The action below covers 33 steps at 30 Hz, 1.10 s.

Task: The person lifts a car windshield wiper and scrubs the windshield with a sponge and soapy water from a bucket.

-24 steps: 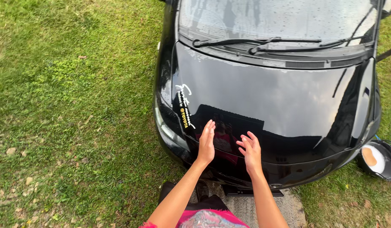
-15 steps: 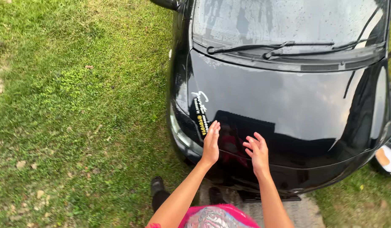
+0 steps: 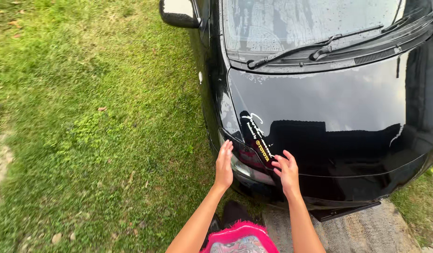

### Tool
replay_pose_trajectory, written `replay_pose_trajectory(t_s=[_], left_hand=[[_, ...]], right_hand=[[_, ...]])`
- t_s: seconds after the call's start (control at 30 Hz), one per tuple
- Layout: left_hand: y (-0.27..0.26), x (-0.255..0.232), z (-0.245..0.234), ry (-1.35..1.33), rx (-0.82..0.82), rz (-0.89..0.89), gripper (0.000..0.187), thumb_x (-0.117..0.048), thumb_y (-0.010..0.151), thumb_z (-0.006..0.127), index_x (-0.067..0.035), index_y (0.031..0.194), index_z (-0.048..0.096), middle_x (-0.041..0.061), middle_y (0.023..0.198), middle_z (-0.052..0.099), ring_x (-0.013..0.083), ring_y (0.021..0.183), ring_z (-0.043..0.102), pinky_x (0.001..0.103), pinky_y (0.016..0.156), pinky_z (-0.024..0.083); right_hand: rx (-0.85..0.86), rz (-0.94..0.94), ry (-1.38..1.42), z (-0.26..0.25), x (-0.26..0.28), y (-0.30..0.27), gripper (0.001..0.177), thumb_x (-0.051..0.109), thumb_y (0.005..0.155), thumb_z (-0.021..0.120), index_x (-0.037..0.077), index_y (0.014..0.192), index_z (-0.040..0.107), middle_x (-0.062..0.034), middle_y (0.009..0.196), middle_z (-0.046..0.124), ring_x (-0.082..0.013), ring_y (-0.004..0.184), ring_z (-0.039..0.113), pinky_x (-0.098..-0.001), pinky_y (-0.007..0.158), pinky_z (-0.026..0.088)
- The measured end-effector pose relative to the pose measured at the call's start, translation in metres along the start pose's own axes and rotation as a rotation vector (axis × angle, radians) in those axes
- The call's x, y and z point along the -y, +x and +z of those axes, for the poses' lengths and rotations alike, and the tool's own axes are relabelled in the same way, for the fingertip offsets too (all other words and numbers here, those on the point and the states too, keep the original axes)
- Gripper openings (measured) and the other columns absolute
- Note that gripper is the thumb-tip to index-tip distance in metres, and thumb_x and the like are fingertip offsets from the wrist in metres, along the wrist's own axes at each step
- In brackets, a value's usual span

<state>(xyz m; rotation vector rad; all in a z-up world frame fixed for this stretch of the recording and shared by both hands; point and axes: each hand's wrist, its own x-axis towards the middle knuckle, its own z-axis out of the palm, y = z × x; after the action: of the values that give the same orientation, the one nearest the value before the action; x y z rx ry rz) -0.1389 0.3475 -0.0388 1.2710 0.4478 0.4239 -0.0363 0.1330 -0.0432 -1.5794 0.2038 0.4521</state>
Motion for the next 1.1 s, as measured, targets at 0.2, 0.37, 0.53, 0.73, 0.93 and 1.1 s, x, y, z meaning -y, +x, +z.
replay_pose_trajectory(t_s=[0.2, 0.37, 0.53, 0.73, 0.93, 1.1], left_hand=[[0.063, 0.017, -0.015, -0.075, 0.077, -0.047, 0.060, -0.037, 0.109, 0.038, -0.001, 0.156, 0.034, 0.016, 0.160, 0.043, 0.0267, 0.149, 0.040, 0.039, 0.121, 0.029], [0.143, 0.029, -0.018, -0.015, 0.142, -0.023, 0.058, -0.035, 0.109, 0.040, 0.001, 0.154, 0.038, 0.018, 0.155, 0.049, 0.0281, 0.145, 0.047, 0.038, 0.119, 0.033], [0.244, 0.034, -0.005, 0.092, 0.233, -0.018, 0.056, -0.034, 0.109, 0.040, 0.004, 0.150, 0.042, 0.019, 0.152, 0.053, 0.0276, 0.142, 0.050, 0.037, 0.118, 0.036], [0.336, 0.039, 0.024, 0.148, 0.401, -0.064, 0.057, -0.034, 0.108, 0.042, 0.004, 0.151, 0.041, 0.021, 0.154, 0.051, 0.0274, 0.146, 0.046, 0.036, 0.119, 0.033], [0.410, 0.049, 0.061, 0.110, 0.514, -0.111, 0.060, -0.035, 0.107, 0.047, 0.003, 0.152, 0.039, 0.023, 0.156, 0.047, 0.0302, 0.147, 0.045, 0.039, 0.120, 0.035], [0.465, 0.059, 0.094, 0.256, 0.585, -0.111, 0.062, -0.036, 0.104, 0.052, 0.001, 0.152, 0.041, 0.024, 0.153, 0.050, 0.0317, 0.144, 0.048, 0.041, 0.117, 0.037]], right_hand=[[-0.147, 0.038, -0.005, 0.018, -0.017, 0.037, 0.062, 0.029, 0.098, 0.059, 0.006, 0.152, 0.040, -0.0144, 0.128, 0.068, -0.0233, 0.107, 0.066, -0.0439, 0.097, 0.053], [-0.251, 0.055, 0.037, 0.043, -0.022, 0.096, 0.058, 0.028, 0.099, 0.058, 0.005, 0.150, 0.043, -0.0134, 0.128, 0.068, -0.0216, 0.106, 0.066, -0.0431, 0.095, 0.053], [-0.355, 0.072, 0.088, 0.077, -0.016, 0.180, 0.058, 0.026, 0.099, 0.059, 0.004, 0.150, 0.044, -0.0136, 0.126, 0.068, -0.0213, 0.105, 0.066, -0.0419, 0.094, 0.053], [-0.452, 0.049, 0.084, 0.115, 0.024, 0.243, 0.061, 0.028, 0.097, 0.061, 0.003, 0.150, 0.045, -0.0112, 0.123, 0.068, -0.0193, 0.107, 0.065, -0.0399, 0.094, 0.053], [-0.508, 0.015, 0.040, 0.128, 0.058, 0.300, 0.066, 0.031, 0.094, 0.065, 0.003, 0.150, 0.045, -0.0100, 0.123, 0.068, -0.0173, 0.108, 0.064, -0.0385, 0.093, 0.053], [-0.666, -0.044, -0.146, 0.125, 0.066, 0.350, 0.063, 0.033, 0.094, 0.069, 0.000, 0.145, 0.052, -0.0128, 0.119, 0.070, -0.0187, 0.109, 0.064, -0.0332, 0.096, 0.049]])
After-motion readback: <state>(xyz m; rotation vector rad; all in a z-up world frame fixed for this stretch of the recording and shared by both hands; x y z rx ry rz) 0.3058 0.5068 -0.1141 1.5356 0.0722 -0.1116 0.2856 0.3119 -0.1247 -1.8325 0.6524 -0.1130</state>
